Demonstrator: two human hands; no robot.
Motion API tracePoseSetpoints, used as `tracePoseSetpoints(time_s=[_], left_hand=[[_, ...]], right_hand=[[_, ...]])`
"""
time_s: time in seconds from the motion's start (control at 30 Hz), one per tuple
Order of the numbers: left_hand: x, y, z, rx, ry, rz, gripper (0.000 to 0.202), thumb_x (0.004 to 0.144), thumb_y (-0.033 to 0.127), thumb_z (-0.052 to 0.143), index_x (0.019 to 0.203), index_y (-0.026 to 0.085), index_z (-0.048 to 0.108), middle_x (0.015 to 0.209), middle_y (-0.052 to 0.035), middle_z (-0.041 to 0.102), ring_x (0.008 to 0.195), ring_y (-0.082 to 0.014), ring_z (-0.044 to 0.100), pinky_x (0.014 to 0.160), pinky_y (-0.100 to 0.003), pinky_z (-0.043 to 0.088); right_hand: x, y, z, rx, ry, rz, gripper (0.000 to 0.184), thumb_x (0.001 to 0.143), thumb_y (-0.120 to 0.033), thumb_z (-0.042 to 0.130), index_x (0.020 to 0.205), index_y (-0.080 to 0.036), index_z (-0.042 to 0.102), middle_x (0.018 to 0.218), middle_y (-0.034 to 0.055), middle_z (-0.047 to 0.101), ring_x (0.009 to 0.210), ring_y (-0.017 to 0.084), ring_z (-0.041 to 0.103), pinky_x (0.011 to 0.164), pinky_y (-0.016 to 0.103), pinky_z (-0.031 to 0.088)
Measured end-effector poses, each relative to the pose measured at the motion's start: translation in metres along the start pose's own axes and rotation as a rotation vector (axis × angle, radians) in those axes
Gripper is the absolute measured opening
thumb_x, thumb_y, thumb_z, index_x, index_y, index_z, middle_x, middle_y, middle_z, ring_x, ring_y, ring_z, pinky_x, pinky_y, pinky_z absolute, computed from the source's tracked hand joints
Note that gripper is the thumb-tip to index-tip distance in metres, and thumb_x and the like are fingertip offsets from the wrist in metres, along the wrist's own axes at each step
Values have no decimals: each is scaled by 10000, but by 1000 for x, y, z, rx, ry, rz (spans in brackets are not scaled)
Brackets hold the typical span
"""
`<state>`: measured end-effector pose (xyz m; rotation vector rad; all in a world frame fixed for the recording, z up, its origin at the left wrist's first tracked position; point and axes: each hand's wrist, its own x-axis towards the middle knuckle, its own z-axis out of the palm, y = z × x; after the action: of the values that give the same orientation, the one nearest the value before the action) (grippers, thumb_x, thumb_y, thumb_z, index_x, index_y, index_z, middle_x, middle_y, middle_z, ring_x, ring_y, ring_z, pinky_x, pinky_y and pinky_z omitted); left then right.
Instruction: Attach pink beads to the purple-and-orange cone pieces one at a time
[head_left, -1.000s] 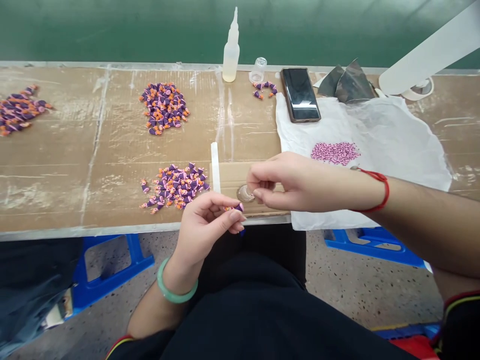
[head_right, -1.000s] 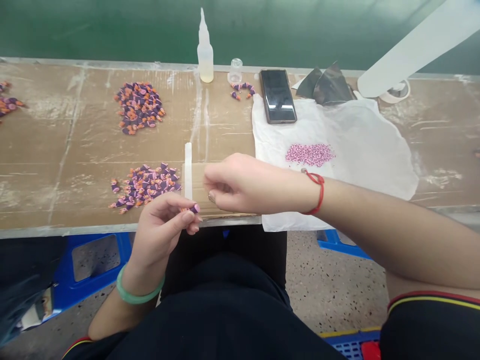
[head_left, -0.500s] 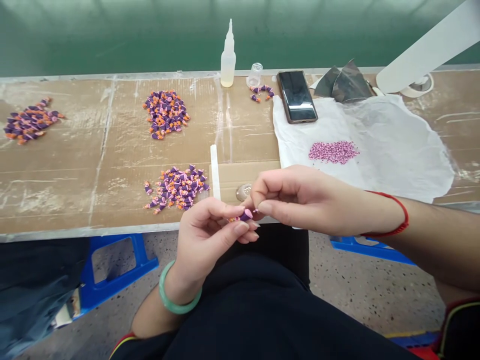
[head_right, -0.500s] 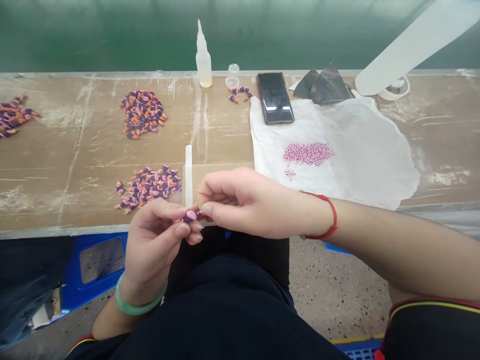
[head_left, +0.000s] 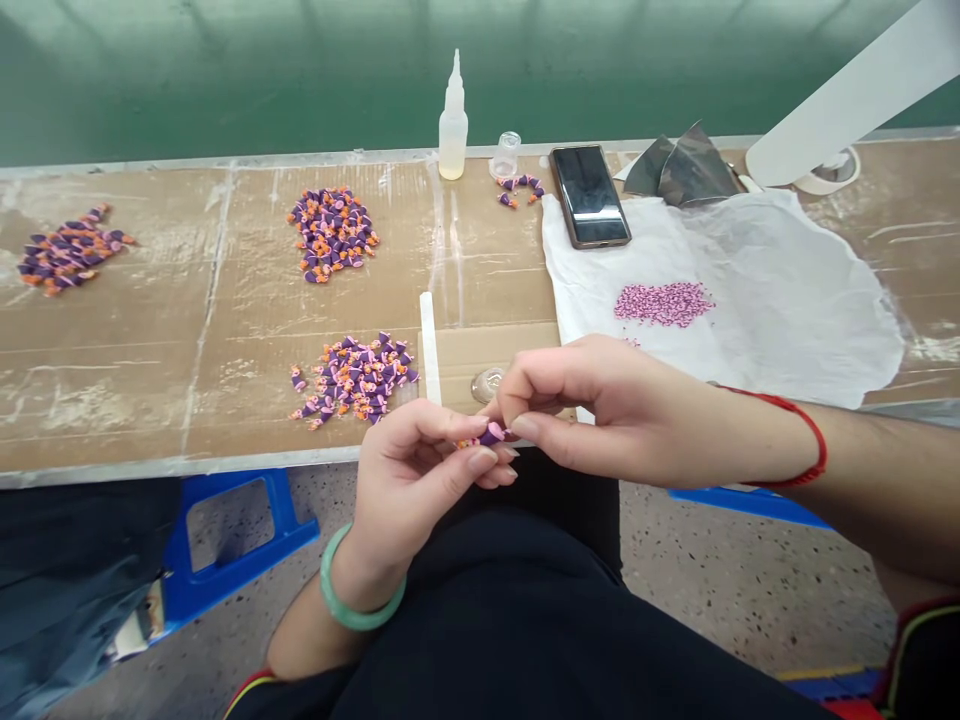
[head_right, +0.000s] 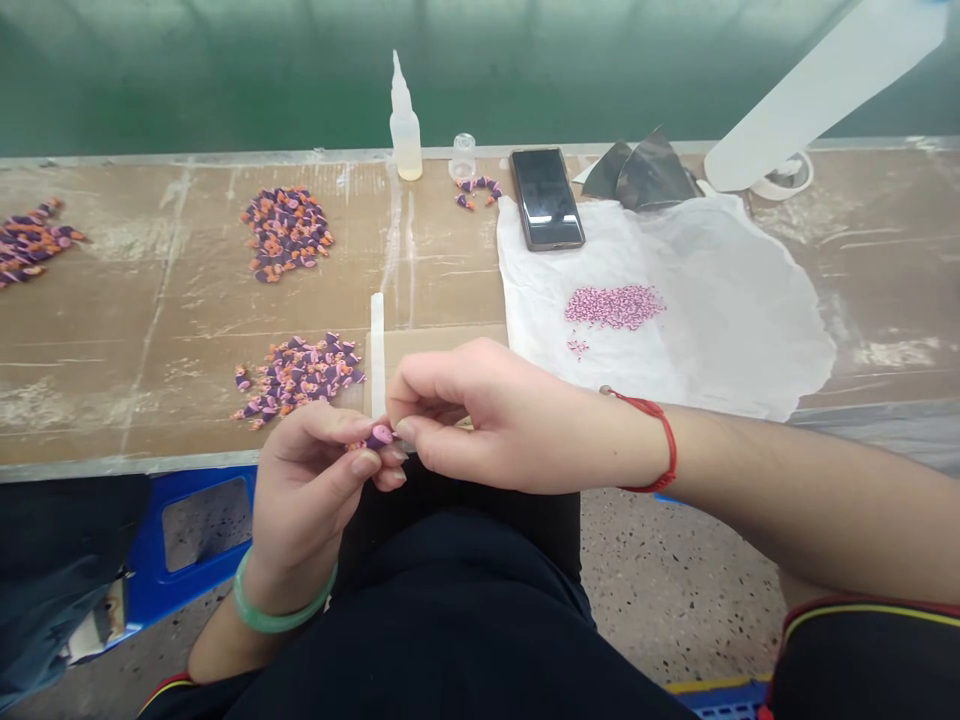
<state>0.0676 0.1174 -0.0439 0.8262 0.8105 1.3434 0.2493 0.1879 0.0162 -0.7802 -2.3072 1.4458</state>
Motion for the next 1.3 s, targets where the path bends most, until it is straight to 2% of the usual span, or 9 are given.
tracePoseSetpoints(time_s=[0.3, 0.57, 0.7, 0.77, 0.87, 1.0, 1.1, 1.23, 1.3], left_hand=[[-2, -4, 3, -26, 28, -16, 159, 746, 254, 887, 787, 207, 741, 719, 11, 799, 544, -147, 751, 493, -171, 637], [-3, -5, 5, -59, 28, -30, 109, 768, 229, 871, 795, 223, 766, 730, 19, 805, 578, -136, 762, 527, -150, 634], [-1, -6, 7, -35, 45, -15, 135, 757, 248, 880, 778, 216, 750, 700, 21, 795, 559, -137, 755, 522, -159, 632], [0, -6, 8, -1, 47, -26, 157, 756, 283, 880, 788, 211, 745, 694, 14, 792, 558, -144, 755, 523, -170, 634], [2, -3, 6, 85, 55, -62, 230, 745, 351, 883, 813, 199, 724, 694, -3, 789, 554, -156, 751, 521, -189, 630], [11, 12, -15, 304, 32, -127, 271, 764, 380, 856, 804, 179, 678, 644, -27, 765, 455, -138, 683, 422, -184, 537], [24, 30, -43, 651, -9, -130, 182, 808, 316, 791, 808, 166, 688, 572, -25, 720, 439, -125, 631, 428, -192, 479], [48, 55, -76, 1106, -36, -107, 158, 789, 318, 761, 812, 167, 721, 504, 10, 646, 444, -126, 569, 454, -216, 439], [66, 63, -91, 1245, 14, -78, 211, 775, 356, 766, 859, 164, 741, 522, 14, 641, 464, -132, 555, 481, -234, 446]], right_hand=[[-4, -3, 6, -76, 74, -38, 140, 872, -93, 504, 770, -187, 517, 637, -52, 593, 542, 47, 484, 500, 151, 374], [-7, -6, 11, -164, 96, -18, 161, 891, -100, 477, 766, -198, 502, 663, -22, 634, 558, 71, 502, 528, 189, 374], [-7, -5, 11, -197, 127, -30, 181, 886, -97, 468, 737, -201, 477, 639, -31, 599, 546, 71, 491, 525, 193, 371], [-7, -4, 8, -200, 111, -20, 172, 894, -110, 475, 747, -198, 494, 639, -34, 598, 540, 72, 497, 514, 196, 371], [-12, -1, -1, -211, 134, 26, 139, 939, -197, 486, 837, -188, 580, 755, 11, 684, 629, 109, 593, 556, 224, 426], [-33, 17, -17, -249, 289, 179, 249, 980, -354, 498, 953, -203, 695, 919, 68, 744, 814, 192, 695, 676, 299, 512], [-55, 42, -26, -215, 376, 386, 326, 984, -480, 516, 938, -241, 733, 969, 86, 758, 914, 243, 717, 741, 353, 555], [-75, 70, -29, -91, 495, 588, 249, 966, -477, 562, 951, -304, 742, 1079, 83, 766, 1061, 276, 710, 877, 407, 583], [-79, 73, -27, -52, 575, 659, 207, 962, -456, 566, 939, -347, 741, 1114, 66, 763, 1100, 283, 698, 935, 440, 563]])
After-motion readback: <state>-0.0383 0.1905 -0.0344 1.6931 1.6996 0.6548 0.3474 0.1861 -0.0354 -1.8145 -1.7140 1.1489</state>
